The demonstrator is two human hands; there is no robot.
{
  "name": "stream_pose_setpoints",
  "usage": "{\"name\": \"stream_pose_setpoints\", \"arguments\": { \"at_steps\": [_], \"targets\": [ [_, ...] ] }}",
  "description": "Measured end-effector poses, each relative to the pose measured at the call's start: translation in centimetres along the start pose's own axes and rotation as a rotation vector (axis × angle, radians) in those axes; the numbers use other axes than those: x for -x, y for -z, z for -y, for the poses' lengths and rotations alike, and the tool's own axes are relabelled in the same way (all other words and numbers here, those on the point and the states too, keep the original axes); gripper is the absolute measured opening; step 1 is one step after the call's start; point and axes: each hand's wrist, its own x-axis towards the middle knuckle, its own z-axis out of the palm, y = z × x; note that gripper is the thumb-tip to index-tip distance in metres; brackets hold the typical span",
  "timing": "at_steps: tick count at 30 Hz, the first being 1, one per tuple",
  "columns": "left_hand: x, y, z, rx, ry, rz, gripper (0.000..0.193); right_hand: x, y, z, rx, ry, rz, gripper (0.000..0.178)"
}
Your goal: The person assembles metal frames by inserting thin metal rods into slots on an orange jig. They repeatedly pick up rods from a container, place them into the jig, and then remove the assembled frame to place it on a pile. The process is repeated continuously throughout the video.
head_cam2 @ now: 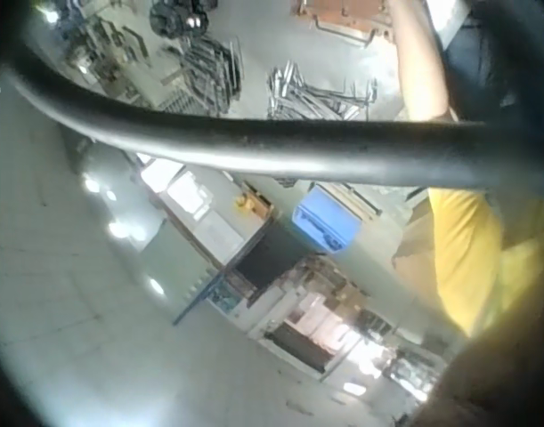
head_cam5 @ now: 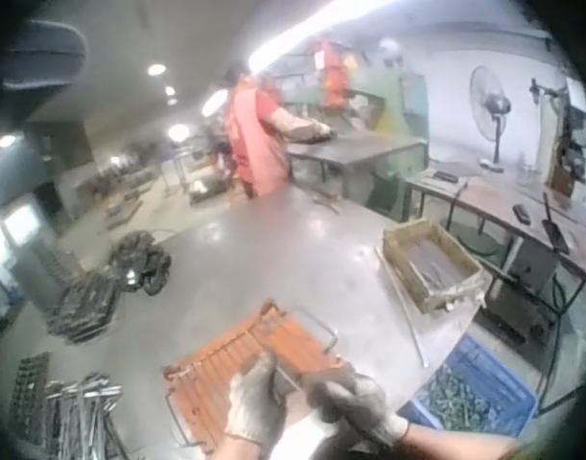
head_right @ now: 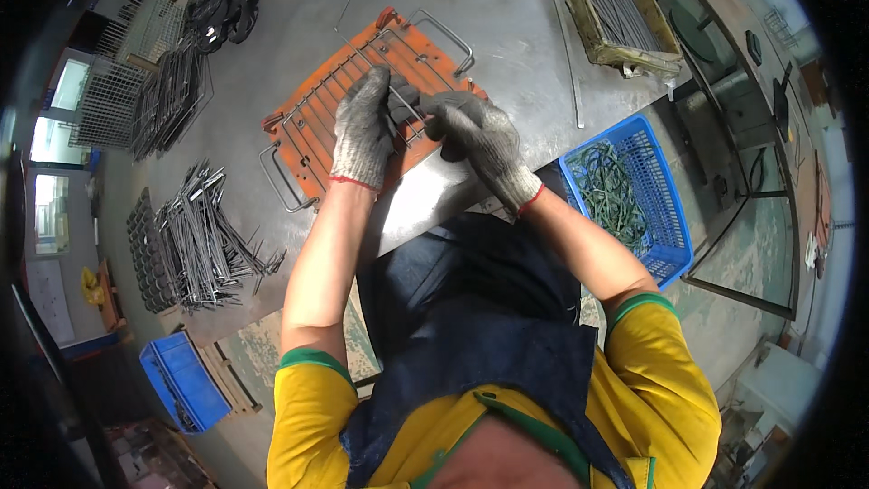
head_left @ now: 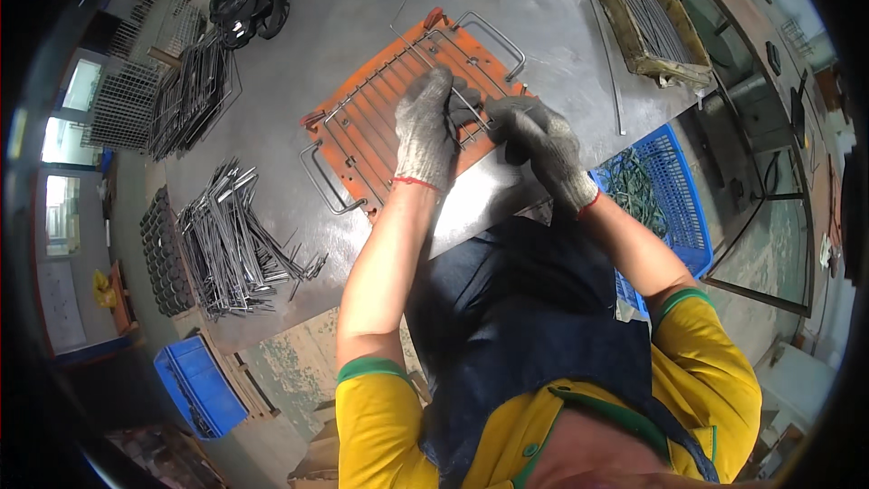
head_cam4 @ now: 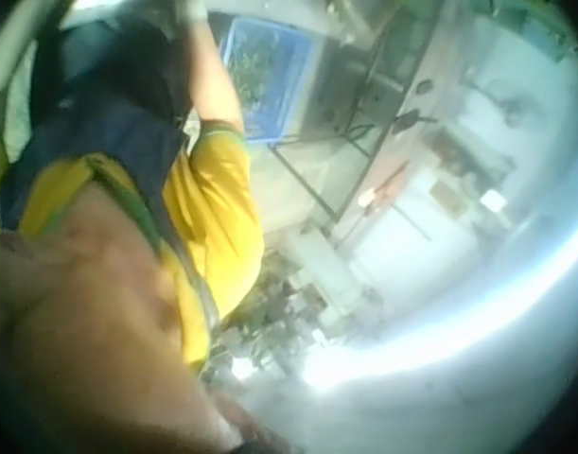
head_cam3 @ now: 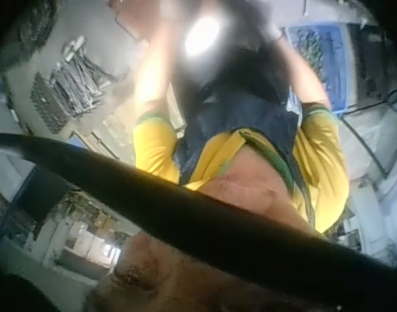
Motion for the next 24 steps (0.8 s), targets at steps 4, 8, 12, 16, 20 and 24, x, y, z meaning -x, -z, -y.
{"name": "stream_pose_setpoints", "arguments": {
  "at_steps": [4, 8, 12, 16, 20, 24],
  "targets": [
    [-2.1, 0.3, 1.0, -0.300, 0.040, 0.003, 0.018, -1.2, 0.9, -0.6, 0.182, 0.235, -0.044, 0.032],
    [-2.2, -3.1, -0.3, -1.080, -0.072, -0.138, 0.022, -4.2, 2.7, -3.7, 0.579, 0.641, -0.119, 0.032],
    [-4.3, -0.8, 1.4, -1.806, -0.600, -0.053, 0.035, -3.7, 2.1, -1.8, 0.337, 0.105, -0.048, 0.014],
    [-5.7, 0.6, 3.0, -2.011, -0.933, 0.037, 0.036, -3.4, 1.8, 0.0, 0.265, -0.187, -0.042, 0.025],
    [-5.6, 0.4, 3.1, -2.156, -0.952, 0.073, 0.037, -3.4, 2.7, -0.4, 0.916, 0.121, -0.069, 0.039],
    [-5.9, 0.5, 3.4, -2.098, -0.943, 0.080, 0.038, -4.4, 4.1, -0.9, 1.010, 0.577, -0.392, 0.048]
  ]
}}
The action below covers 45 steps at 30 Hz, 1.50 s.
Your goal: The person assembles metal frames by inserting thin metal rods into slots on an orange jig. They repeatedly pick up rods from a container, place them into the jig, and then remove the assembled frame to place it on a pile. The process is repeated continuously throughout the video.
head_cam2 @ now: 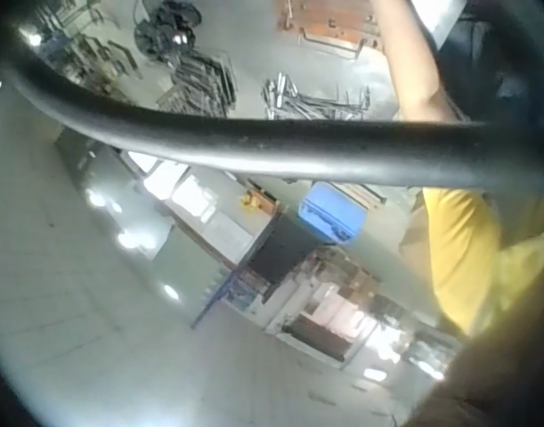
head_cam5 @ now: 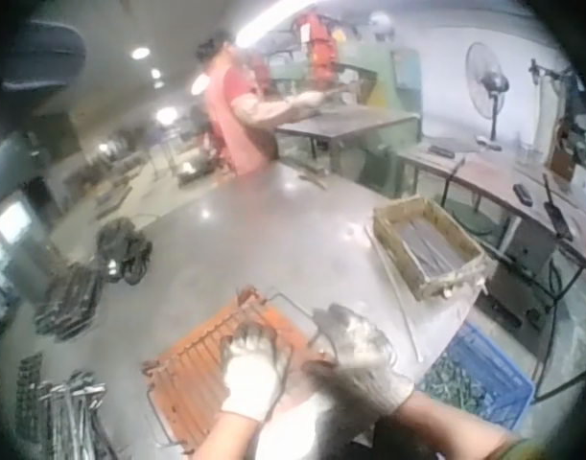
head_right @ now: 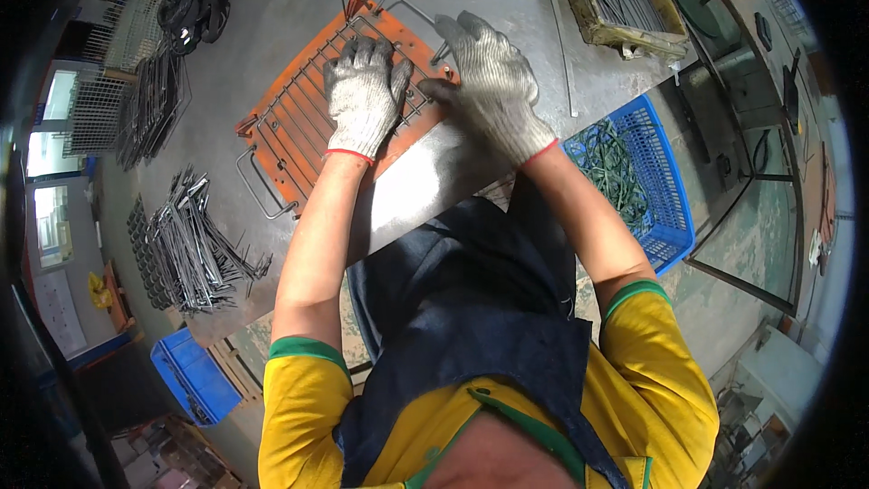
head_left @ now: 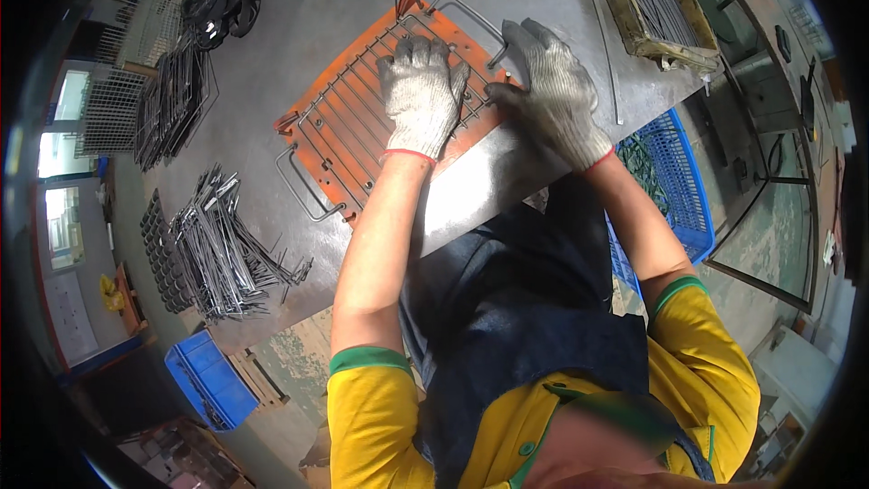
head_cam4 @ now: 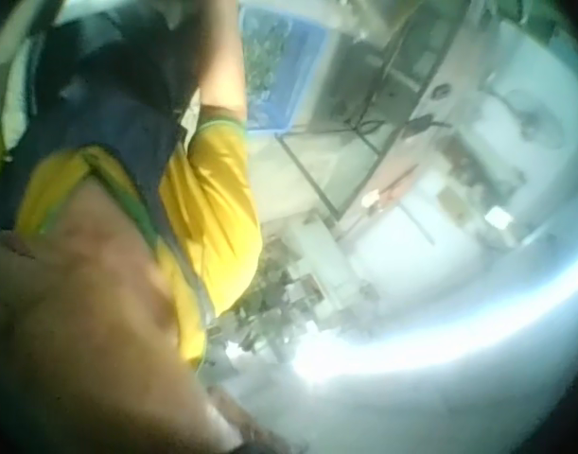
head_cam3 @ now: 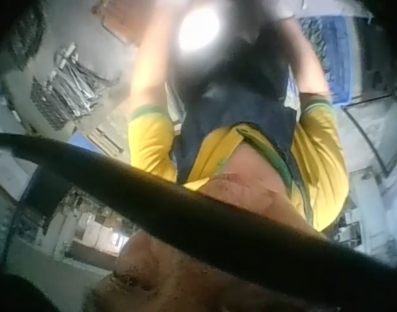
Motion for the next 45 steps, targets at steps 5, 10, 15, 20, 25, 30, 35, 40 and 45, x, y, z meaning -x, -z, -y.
{"name": "stream_pose_setpoints", "arguments": {
  "at_steps": [5, 10, 15, 20, 25, 30, 35, 40, 45],
  "targets": [
    [0.6, -0.9, 0.8, 0.086, 0.000, -0.107, 0.036, 2.3, -5.7, -3.6, 0.059, 0.116, 0.078, 0.041],
    [3.5, -0.9, 2.6, 0.333, 0.044, -0.179, 0.047, 2.6, -4.2, -2.2, -0.431, -0.196, 0.063, 0.036],
    [11.2, 7.6, 10.6, -0.077, -0.044, -0.346, 0.037, 3.9, -4.8, -3.6, -0.756, -0.413, 0.089, 0.035],
    [19.9, 15.1, 22.3, 0.025, 0.945, -0.219, 0.029, 3.8, -4.7, -3.2, -0.466, -0.292, 0.103, 0.032],
    [26.9, 14.1, 30.9, -0.494, 0.818, 0.304, 0.021, 3.4, -4.3, -2.2, -0.461, -0.301, 0.132, 0.030],
    [26.4, 14.7, 33.1, -0.396, 0.858, 0.432, 0.024, 3.2, -4.3, -2.0, -0.459, -0.299, 0.144, 0.030],
    [26.2, 18.1, 31.3, -0.062, 1.022, 0.094, 0.032, 3.1, -4.8, -4.7, -0.593, -0.334, 0.176, 0.033],
    [29.6, 19.8, 32.7, 0.168, 1.165, -0.273, 0.028, 2.3, -5.2, -5.4, -0.828, -0.408, 0.133, 0.033],
    [31.7, 20.8, 34.0, 0.774, 1.224, -0.520, 0.021, 2.1, -5.1, -6.2, -0.837, -0.444, 0.196, 0.033]
  ]
}}
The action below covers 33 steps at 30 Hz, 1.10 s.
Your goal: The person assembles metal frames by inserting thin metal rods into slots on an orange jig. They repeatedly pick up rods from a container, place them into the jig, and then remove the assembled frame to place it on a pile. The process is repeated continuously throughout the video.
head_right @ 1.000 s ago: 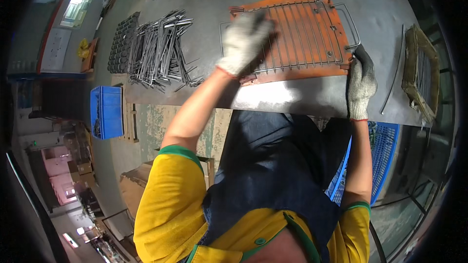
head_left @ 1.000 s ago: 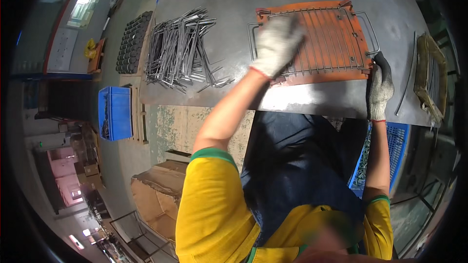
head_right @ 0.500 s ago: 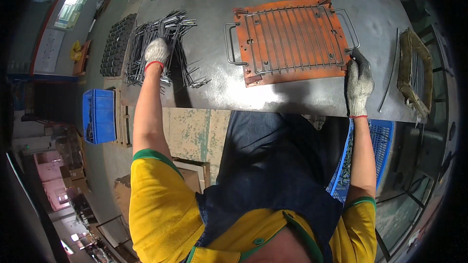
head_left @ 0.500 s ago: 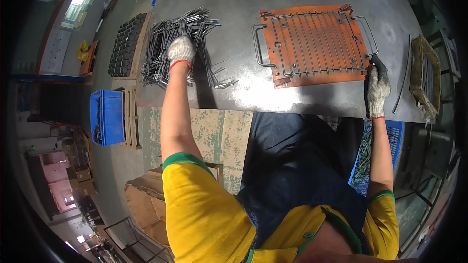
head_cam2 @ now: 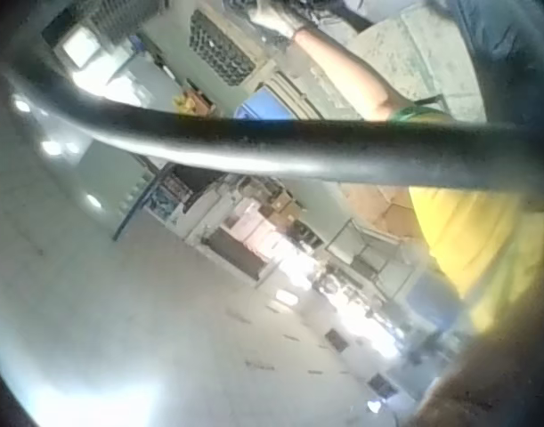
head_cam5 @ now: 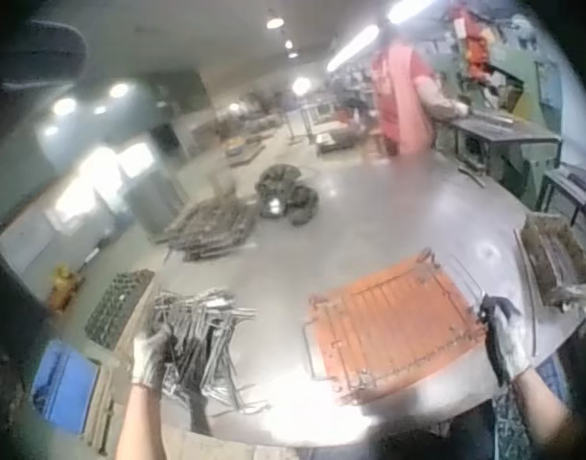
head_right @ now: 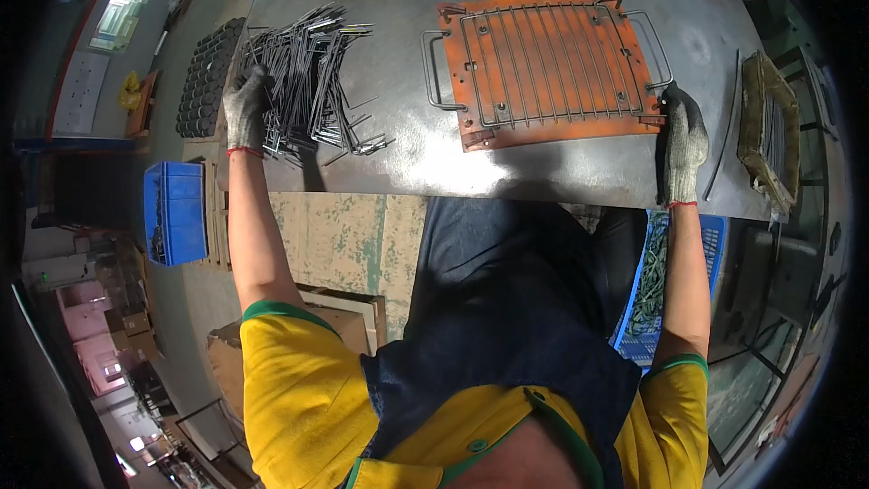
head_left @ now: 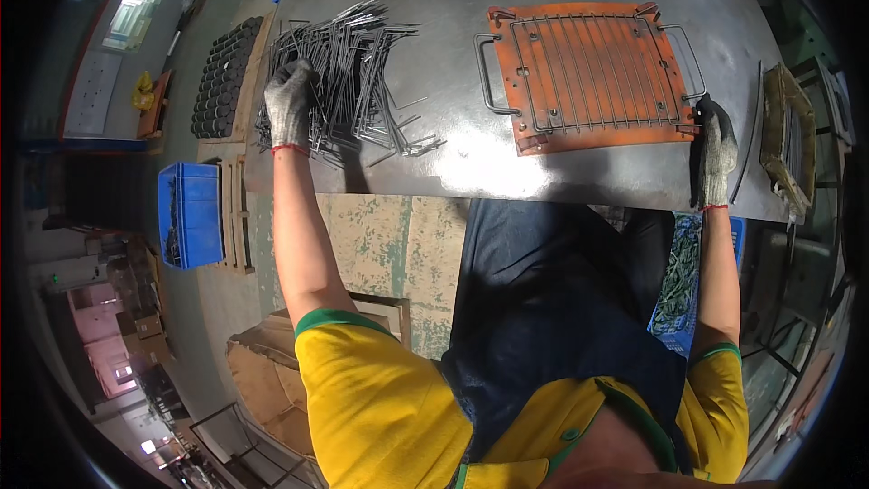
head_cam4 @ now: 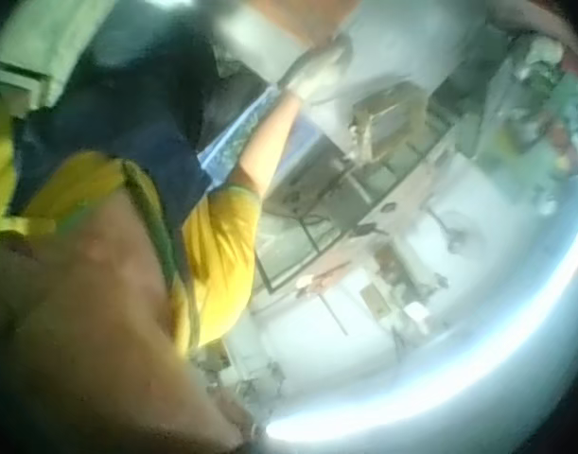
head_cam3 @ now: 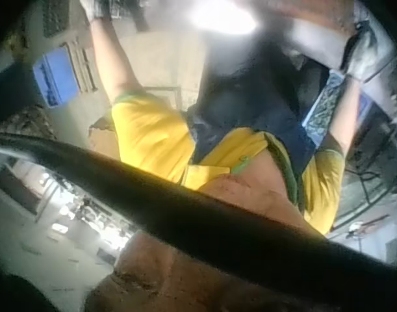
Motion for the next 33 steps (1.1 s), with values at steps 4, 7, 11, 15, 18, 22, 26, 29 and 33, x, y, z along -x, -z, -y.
{"name": "stream_pose_setpoints", "arguments": {
  "at_steps": [4, 7, 11, 15, 18, 22, 26, 29, 33],
  "targets": [
    [4.4, -4.8, -6.0, 0.675, 0.123, 0.106, 0.016, 1.1, -0.2, 2.4, -0.224, 0.103, -0.306, 0.033],
    [7.7, -9.6, -7.4, 0.715, 0.211, 0.372, 0.017, 5.1, -4.9, 11.4, 0.045, -0.091, -0.098, 0.032],
    [15.6, -19.6, -9.8, 0.639, 0.263, 0.617, 0.025, 8.7, -11.9, 11.8, -0.104, -0.279, 0.479, 0.041],
    [18.9, -24.7, -9.6, 0.741, 0.462, 0.666, 0.017, 10.3, -16.0, 12.8, -0.113, -0.284, 0.475, 0.033],
    [17.7, -25.1, -8.2, 0.661, 0.465, 0.780, 0.014, 9.8, -16.1, 14.1, -0.250, -0.389, 0.442, 0.030],
    [17.2, -26.2, -9.3, -0.094, 0.183, 0.683, 0.019, 9.1, -16.8, 10.5, 0.296, 0.250, 0.488, 0.030],
    [16.0, -27.0, -6.3, -0.720, -0.803, 0.518, 0.036, 8.6, -18.1, 9.7, 0.764, 0.491, 0.636, 0.029],
    [16.0, -26.8, -6.1, -0.885, -0.983, 0.511, 0.034, 8.6, -18.3, 9.8, 0.813, 0.499, 0.680, 0.028],
    [15.8, -26.4, -6.1, -0.861, -1.156, 0.459, 0.031, 9.0, -17.7, 9.5, 0.771, 0.646, 0.596, 0.023]
  ]
}}
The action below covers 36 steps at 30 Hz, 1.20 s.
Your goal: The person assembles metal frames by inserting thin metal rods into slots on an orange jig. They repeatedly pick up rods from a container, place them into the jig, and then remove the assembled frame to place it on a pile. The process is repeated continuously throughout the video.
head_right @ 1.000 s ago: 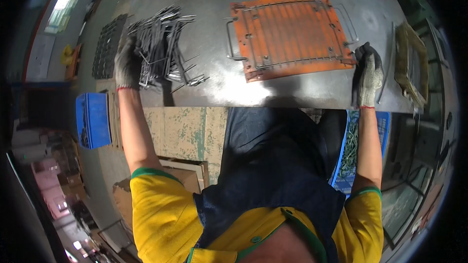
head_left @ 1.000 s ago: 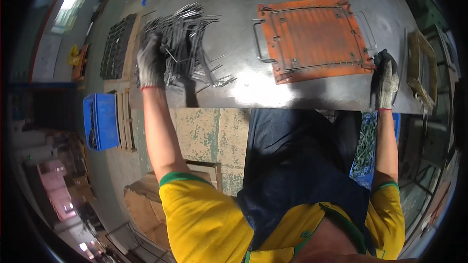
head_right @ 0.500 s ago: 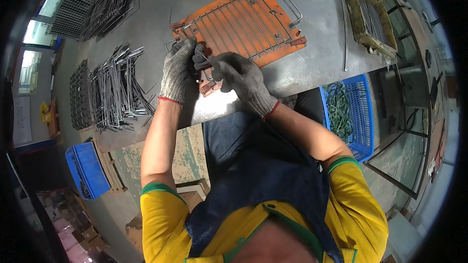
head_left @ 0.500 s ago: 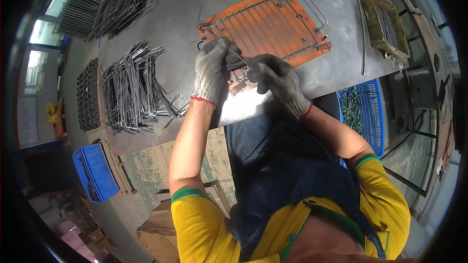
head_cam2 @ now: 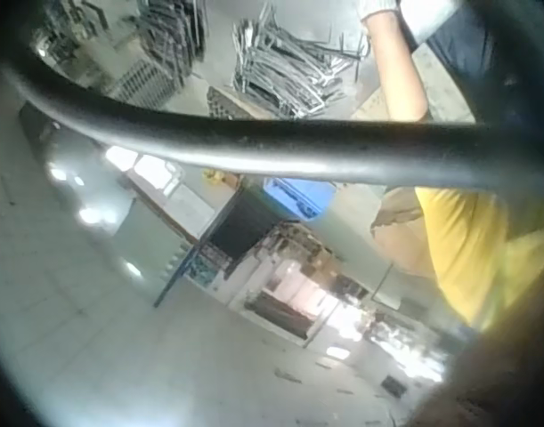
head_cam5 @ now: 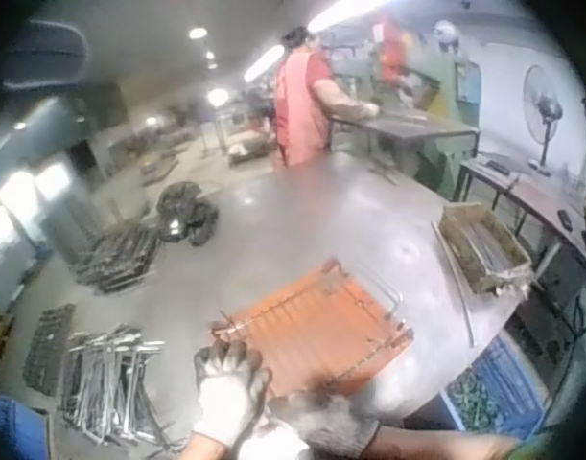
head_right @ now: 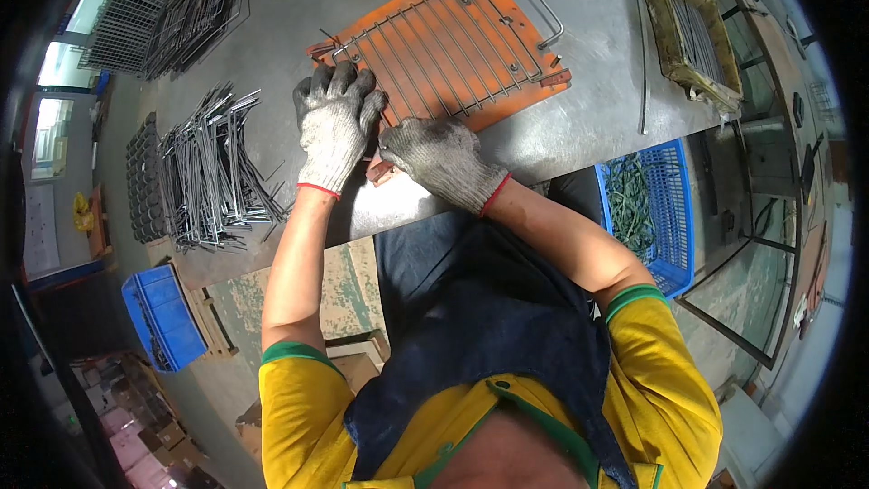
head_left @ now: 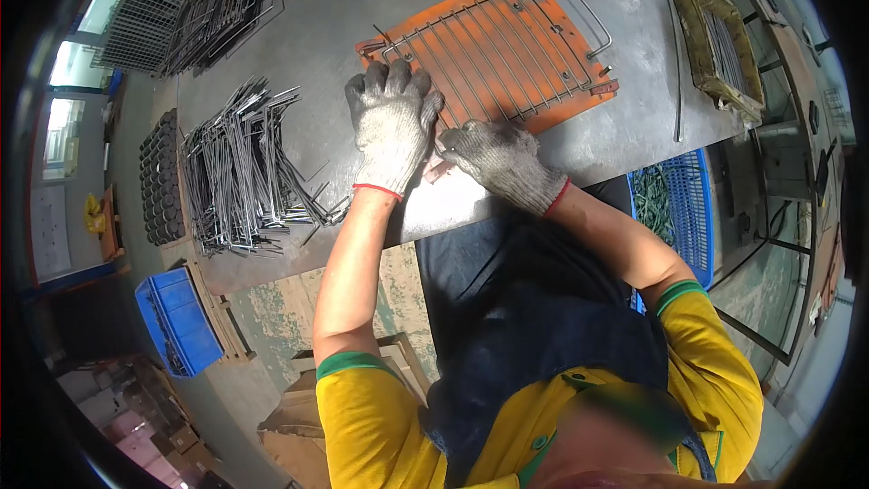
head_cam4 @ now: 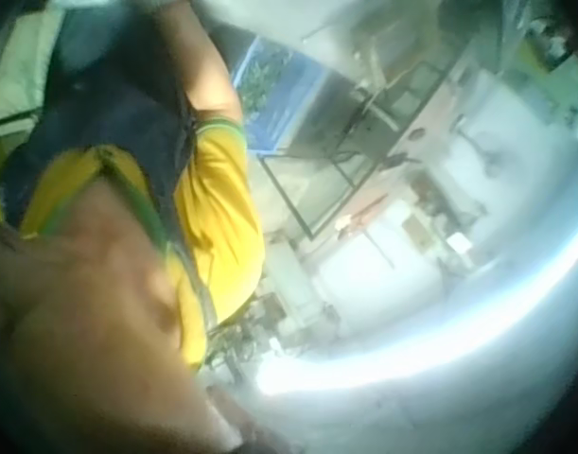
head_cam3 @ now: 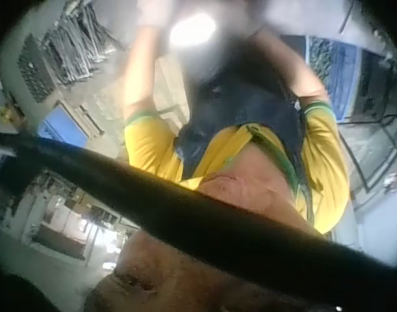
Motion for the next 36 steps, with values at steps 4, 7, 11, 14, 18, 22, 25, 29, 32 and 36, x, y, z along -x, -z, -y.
{"name": "stream_pose_setpoints", "arguments": {
  "at_steps": [4, 7, 11, 14, 18, 22, 25, 29, 32, 36],
  "targets": [
    [0.5, 0.0, 0.0, -0.034, -0.032, 0.040, 0.031, -0.2, 0.7, 0.8, -0.040, -0.013, -0.064, 0.026],
    [1.0, -0.4, 0.0, -0.033, -0.021, 0.011, 0.031, -0.9, 2.8, 2.5, -0.134, -0.092, -0.120, 0.029],
    [1.0, -0.6, 0.0, -0.033, -0.016, -0.015, 0.032, -2.7, 1.4, 2.0, -0.150, -0.218, 0.263, 0.033],
    [0.7, -0.4, 0.1, 0.022, -0.005, 0.014, 0.029, -2.8, 0.7, 0.5, -0.338, -0.202, 0.182, 0.036],
    [0.0, 1.9, -1.2, 0.241, 0.189, 0.042, 0.028, 0.8, 3.2, -2.0, -0.636, -0.359, -0.164, 0.032],
    [4.4, -1.9, 2.5, 0.768, 0.664, -0.225, 0.045, 6.5, 7.9, -8.5, 0.014, -0.045, -0.543, 0.019],
    [6.2, -1.8, 4.3, 1.485, 1.007, -0.129, 0.028, 11.4, 9.1, -13.3, 0.416, -0.235, -0.543, 0.023],
    [4.8, 1.5, 2.0, 1.467, 1.044, 0.235, 0.036, 14.2, 7.6, -14.1, -0.017, -0.547, -0.501, 0.021],
    [4.9, 1.4, 0.2, 1.733, 0.994, 0.400, 0.036, 13.7, 7.7, -14.0, -0.071, -0.620, -0.421, 0.019],
    [1.5, 0.7, -6.3, 1.749, 1.077, 0.464, 0.040, 13.8, 8.3, -13.9, -0.143, -0.666, -0.398, 0.021]
  ]
}}
